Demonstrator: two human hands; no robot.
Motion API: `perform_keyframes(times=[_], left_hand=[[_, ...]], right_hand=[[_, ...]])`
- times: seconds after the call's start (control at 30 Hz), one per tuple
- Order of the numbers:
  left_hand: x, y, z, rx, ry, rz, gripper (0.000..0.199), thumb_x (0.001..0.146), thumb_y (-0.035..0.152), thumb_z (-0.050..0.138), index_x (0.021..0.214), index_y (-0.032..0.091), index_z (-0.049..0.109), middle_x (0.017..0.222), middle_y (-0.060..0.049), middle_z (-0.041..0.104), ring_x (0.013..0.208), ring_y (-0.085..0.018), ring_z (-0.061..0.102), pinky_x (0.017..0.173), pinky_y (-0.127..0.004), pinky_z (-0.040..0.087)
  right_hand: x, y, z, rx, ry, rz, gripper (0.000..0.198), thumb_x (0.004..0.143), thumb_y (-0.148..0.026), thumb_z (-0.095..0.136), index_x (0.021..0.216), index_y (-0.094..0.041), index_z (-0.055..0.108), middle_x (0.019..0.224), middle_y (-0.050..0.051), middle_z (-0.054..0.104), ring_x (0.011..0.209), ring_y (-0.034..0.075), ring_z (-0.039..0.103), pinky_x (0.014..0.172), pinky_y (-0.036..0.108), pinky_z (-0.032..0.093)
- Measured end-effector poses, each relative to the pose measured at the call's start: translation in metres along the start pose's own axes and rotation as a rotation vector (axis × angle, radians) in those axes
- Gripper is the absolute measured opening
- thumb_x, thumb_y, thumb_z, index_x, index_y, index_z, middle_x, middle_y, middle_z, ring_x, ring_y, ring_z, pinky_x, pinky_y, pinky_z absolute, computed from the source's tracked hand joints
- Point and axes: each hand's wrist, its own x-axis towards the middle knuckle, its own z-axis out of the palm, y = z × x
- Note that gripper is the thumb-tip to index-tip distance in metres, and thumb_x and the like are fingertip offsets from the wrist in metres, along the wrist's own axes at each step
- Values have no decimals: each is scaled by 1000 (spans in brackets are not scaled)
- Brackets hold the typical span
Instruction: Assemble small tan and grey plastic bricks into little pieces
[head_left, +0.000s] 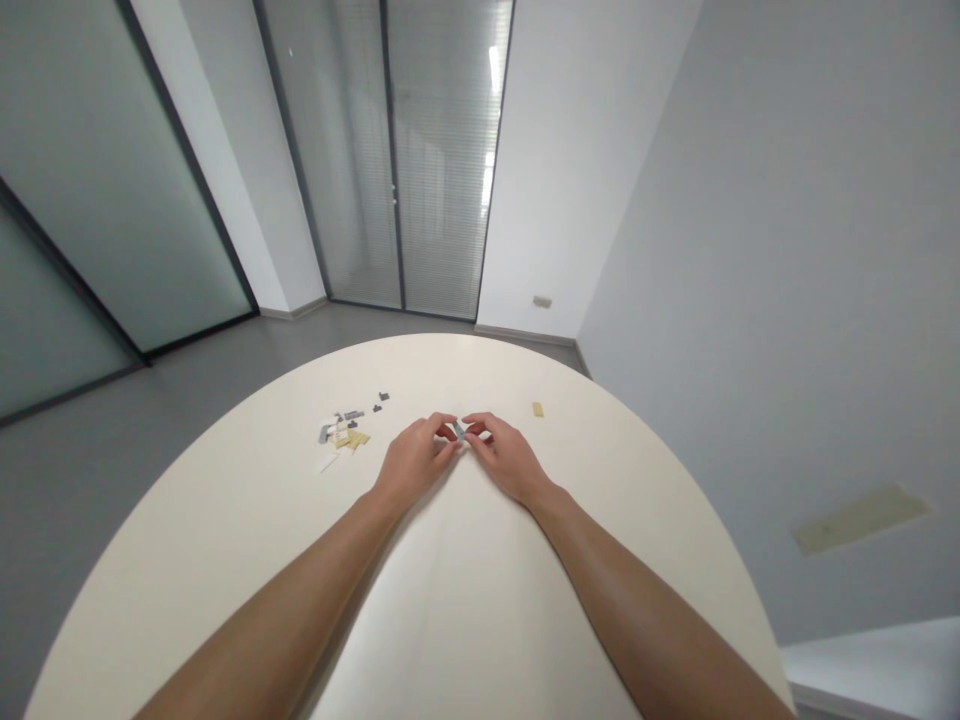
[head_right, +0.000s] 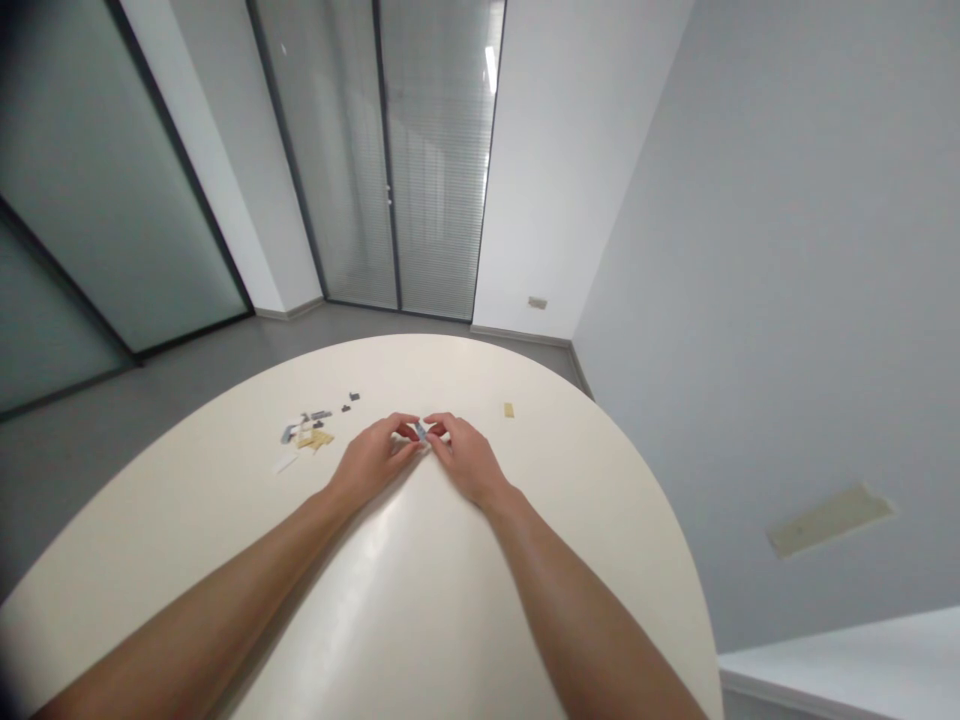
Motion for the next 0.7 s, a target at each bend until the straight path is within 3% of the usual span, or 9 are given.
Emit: perform_keyframes(times=[0.4,0.7], left_hand=[[-1,0,1,5,12,-20,29,90,30,61,118,27,57,101,-1,73,93,-20,66,80,-32,47],[0,-2,3,16,18,-14,30,90,33,60,119,26,56,100,-1,74,93,-20,67,79,-32,47]], right_hand=[[0,-3,-1,4,10,-4,20,95,-24,55,114,-25,63,104,4,70,95,17,64,83,31,50],[0,-6,-3,-31,16,-81,18,97,-21,53,109,-24,66,108,4,71,101,18,63,92,34,46]])
